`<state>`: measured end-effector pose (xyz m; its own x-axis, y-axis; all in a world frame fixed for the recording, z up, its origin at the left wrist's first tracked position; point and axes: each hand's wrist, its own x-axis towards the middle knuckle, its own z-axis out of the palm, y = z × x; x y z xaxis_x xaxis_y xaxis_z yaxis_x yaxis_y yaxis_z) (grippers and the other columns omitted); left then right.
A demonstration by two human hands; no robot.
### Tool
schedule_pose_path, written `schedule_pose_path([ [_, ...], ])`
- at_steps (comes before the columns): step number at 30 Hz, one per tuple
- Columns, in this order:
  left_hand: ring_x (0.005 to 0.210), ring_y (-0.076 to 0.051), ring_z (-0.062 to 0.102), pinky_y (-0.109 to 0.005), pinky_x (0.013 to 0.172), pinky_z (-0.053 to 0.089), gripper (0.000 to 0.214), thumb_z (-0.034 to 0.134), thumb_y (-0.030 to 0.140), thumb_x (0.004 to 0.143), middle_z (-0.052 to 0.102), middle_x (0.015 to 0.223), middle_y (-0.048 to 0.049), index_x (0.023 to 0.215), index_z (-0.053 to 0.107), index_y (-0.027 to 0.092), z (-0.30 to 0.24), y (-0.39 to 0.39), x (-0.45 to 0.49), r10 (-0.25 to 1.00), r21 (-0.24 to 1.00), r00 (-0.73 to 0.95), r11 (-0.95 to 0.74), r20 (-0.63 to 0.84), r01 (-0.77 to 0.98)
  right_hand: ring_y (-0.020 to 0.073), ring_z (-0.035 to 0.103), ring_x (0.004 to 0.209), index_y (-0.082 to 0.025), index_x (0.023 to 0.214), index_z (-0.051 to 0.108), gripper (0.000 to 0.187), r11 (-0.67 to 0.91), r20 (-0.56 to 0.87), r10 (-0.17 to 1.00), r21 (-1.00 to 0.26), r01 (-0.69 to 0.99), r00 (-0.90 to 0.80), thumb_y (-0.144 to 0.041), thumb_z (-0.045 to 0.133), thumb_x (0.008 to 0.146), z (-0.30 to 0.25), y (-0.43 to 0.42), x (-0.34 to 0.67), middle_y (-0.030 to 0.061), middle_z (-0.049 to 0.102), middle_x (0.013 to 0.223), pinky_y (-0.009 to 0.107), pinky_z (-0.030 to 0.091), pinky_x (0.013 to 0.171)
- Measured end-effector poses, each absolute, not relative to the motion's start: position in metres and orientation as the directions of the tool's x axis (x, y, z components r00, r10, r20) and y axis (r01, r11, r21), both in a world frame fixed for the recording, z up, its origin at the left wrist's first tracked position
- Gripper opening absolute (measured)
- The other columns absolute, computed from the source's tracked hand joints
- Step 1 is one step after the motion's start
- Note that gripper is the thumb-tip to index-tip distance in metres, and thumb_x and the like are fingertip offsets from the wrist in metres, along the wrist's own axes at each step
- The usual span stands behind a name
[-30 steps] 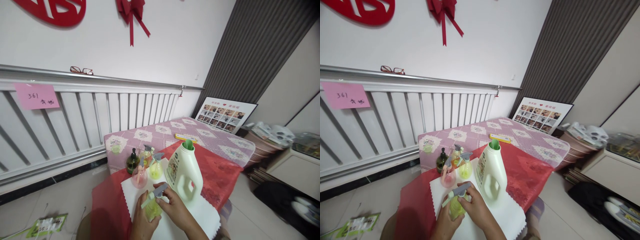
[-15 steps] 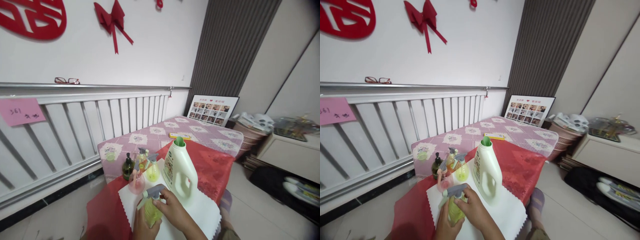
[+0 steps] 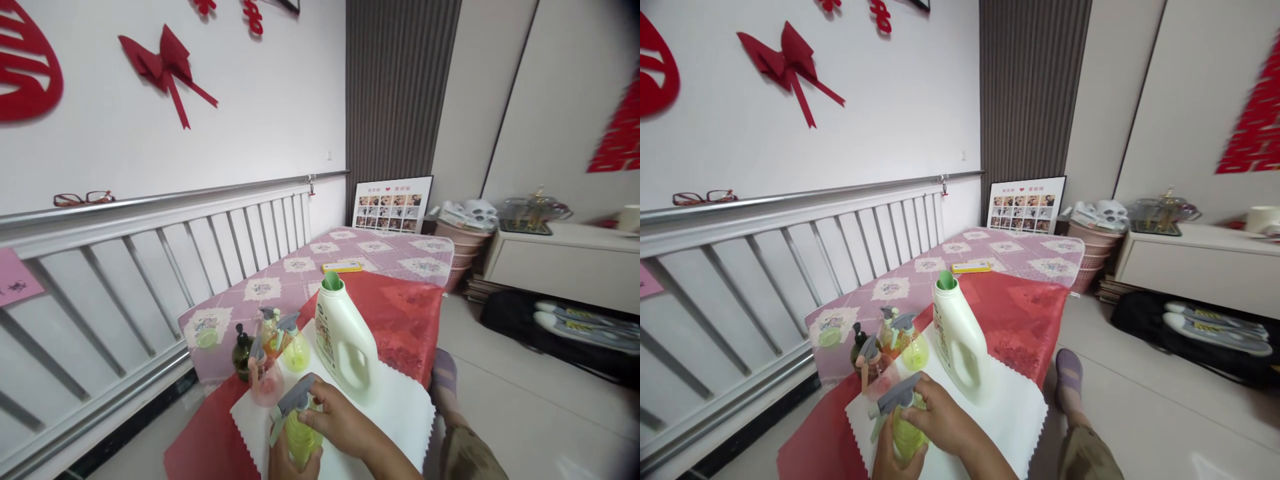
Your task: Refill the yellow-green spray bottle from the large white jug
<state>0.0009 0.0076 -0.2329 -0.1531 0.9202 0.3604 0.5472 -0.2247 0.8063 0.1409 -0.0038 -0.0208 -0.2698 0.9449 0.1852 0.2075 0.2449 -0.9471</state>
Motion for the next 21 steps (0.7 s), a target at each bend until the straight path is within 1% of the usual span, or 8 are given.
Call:
schedule_pose_path([
  [3, 0.129, -0.046, 0.055, -0.061, 0.106, 0.048, 0.067, 0.062, 0.041, 0.063, 0.065, 0.124, -0.0257, 0.123, 0.048, 0.014, -0.235, 0.009, 0.001, 0.883, 0.814, -0.190, -0.288, 0.430, 0.505, 0.0247, 0.058, 0.112, -0.027, 0.113, 0.072, 0.042, 0.245, 0.178, 0.933, -0.950, 0.192, -0.312, -0.012, 0.063, 0.075, -0.023, -0.001, 0.144, 0.0038, 0.067, 0.120, 0.040, 0.041, 0.102],
  [5, 0.131, -0.046, 0.053, -0.062, 0.108, 0.045, 0.064, 0.060, 0.041, 0.065, 0.065, 0.122, -0.0244, 0.123, 0.049, 0.015, -0.235, 0.010, 0.002, 0.863, 0.813, -0.207, -0.315, 0.460, 0.489, 0.0248, 0.057, 0.114, -0.027, 0.115, 0.072, 0.040, 0.253, 0.178, 0.922, -0.949, 0.186, -0.345, -0.015, 0.064, 0.078, -0.022, 0.000, 0.145, 0.0052, 0.065, 0.124, 0.039, 0.041, 0.102],
  [7, 0.131, -0.045, 0.053, -0.062, 0.110, 0.043, 0.066, 0.058, 0.041, 0.066, 0.063, 0.123, -0.0248, 0.126, 0.046, 0.014, -0.234, 0.010, 0.002, 0.864, 0.809, -0.196, -0.322, 0.463, 0.492, 0.0244, 0.058, 0.112, -0.026, 0.113, 0.073, 0.035, 0.248, 0.162, 0.914, -0.949, 0.197, -0.371, -0.018, 0.065, 0.080, -0.020, 0.000, 0.147, 0.0054, 0.065, 0.121, 0.039, 0.042, 0.101],
  [10, 0.128, -0.046, 0.055, -0.061, 0.109, 0.044, 0.073, 0.059, 0.041, 0.063, 0.063, 0.121, -0.0259, 0.128, 0.046, 0.011, -0.231, 0.009, 0.001, 0.879, 0.812, -0.183, -0.303, 0.440, 0.499, 0.0233, 0.060, 0.107, -0.027, 0.109, 0.074, 0.031, 0.234, 0.140, 0.916, -0.948, 0.218, -0.376, -0.018, 0.065, 0.080, -0.019, 0.000, 0.148, 0.0038, 0.065, 0.115, 0.039, 0.042, 0.100],
  [14, 0.125, -0.047, 0.057, -0.055, 0.106, 0.049, 0.074, 0.064, 0.040, 0.058, 0.065, 0.120, -0.0284, 0.123, 0.051, 0.008, -0.224, 0.006, 0.000, 0.898, 0.816, -0.186, -0.255, 0.399, 0.518, 0.0247, 0.059, 0.112, -0.026, 0.109, 0.074, 0.030, 0.286, 0.202, 0.912, -0.937, 0.202, -0.357, -0.018, 0.066, 0.081, -0.019, -0.002, 0.148, 0.0050, 0.066, 0.117, 0.039, 0.042, 0.103],
  [17, 0.127, -0.046, 0.056, -0.054, 0.103, 0.050, 0.072, 0.062, 0.038, 0.059, 0.066, 0.121, -0.0275, 0.124, 0.048, 0.010, -0.217, 0.003, 0.000, 0.922, 0.818, -0.184, -0.193, 0.340, 0.542, 0.0251, 0.058, 0.116, -0.024, 0.109, 0.073, 0.032, 0.314, 0.225, 0.911, -0.922, 0.225, -0.347, -0.014, 0.064, 0.080, -0.019, -0.004, 0.144, 0.0067, 0.064, 0.120, 0.039, 0.042, 0.104],
  [19, 0.128, -0.044, 0.056, -0.054, 0.102, 0.050, 0.070, 0.059, 0.037, 0.061, 0.067, 0.120, -0.0255, 0.125, 0.047, 0.012, -0.212, 0.001, 0.001, 0.931, 0.823, -0.187, -0.168, 0.313, 0.542, 0.0254, 0.058, 0.113, -0.022, 0.105, 0.072, 0.031, 0.307, 0.218, 0.925, -0.912, 0.274, -0.310, -0.011, 0.065, 0.077, -0.019, -0.006, 0.141, 0.0074, 0.064, 0.116, 0.039, 0.043, 0.102],
  [21, 0.128, -0.044, 0.056, -0.054, 0.100, 0.052, 0.072, 0.057, 0.036, 0.061, 0.067, 0.120, -0.0266, 0.127, 0.046, 0.010, -0.208, -0.001, 0.002, 0.934, 0.830, -0.184, -0.168, 0.307, 0.532, 0.0257, 0.058, 0.110, -0.021, 0.101, 0.071, 0.027, 0.299, 0.220, 0.938, -0.903, 0.310, -0.267, -0.011, 0.065, 0.076, -0.020, -0.009, 0.139, 0.0073, 0.064, 0.109, 0.039, 0.044, 0.099],
])
